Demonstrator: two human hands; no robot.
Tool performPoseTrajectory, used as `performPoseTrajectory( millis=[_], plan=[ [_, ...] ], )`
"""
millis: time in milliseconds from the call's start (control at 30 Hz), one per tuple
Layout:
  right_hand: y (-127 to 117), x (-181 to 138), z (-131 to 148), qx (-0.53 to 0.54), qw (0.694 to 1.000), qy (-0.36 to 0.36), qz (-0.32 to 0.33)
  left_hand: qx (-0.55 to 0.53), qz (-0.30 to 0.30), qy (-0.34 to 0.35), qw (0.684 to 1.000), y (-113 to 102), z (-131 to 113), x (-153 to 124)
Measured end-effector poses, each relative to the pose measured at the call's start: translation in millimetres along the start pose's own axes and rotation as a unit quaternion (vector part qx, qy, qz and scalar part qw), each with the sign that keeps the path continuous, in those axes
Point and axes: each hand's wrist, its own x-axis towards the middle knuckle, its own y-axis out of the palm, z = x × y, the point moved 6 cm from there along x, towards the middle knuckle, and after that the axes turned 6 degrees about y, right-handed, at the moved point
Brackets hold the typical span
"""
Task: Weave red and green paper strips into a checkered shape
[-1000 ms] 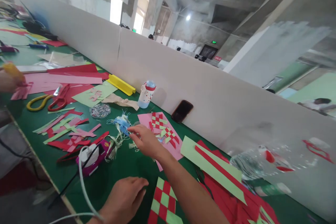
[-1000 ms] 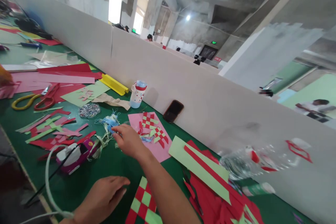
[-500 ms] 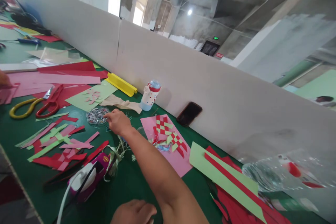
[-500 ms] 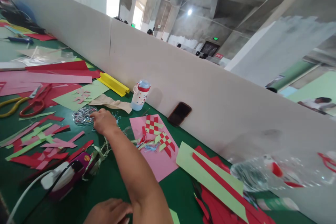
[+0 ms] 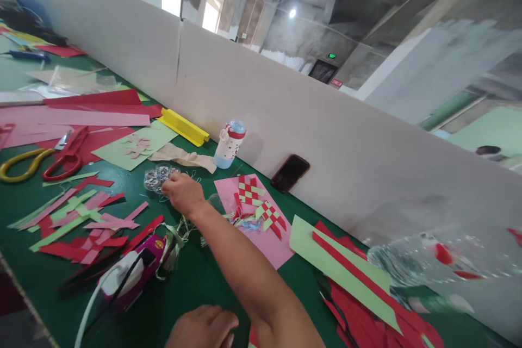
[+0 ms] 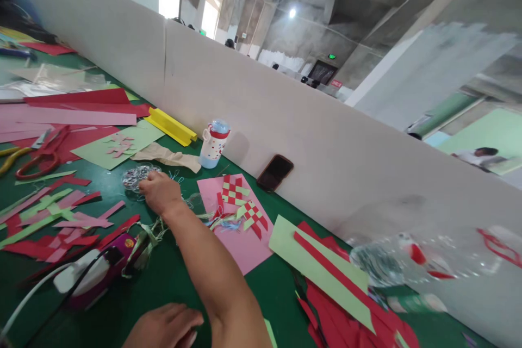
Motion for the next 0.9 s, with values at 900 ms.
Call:
performPoseTrajectory(
  millis=[900],
  plan=[
    [-25,-384,-67,-0.059,0.974,0.190,-0.110,-0.034,0.060,-0.064,0.996,17,-6,79]
  ],
)
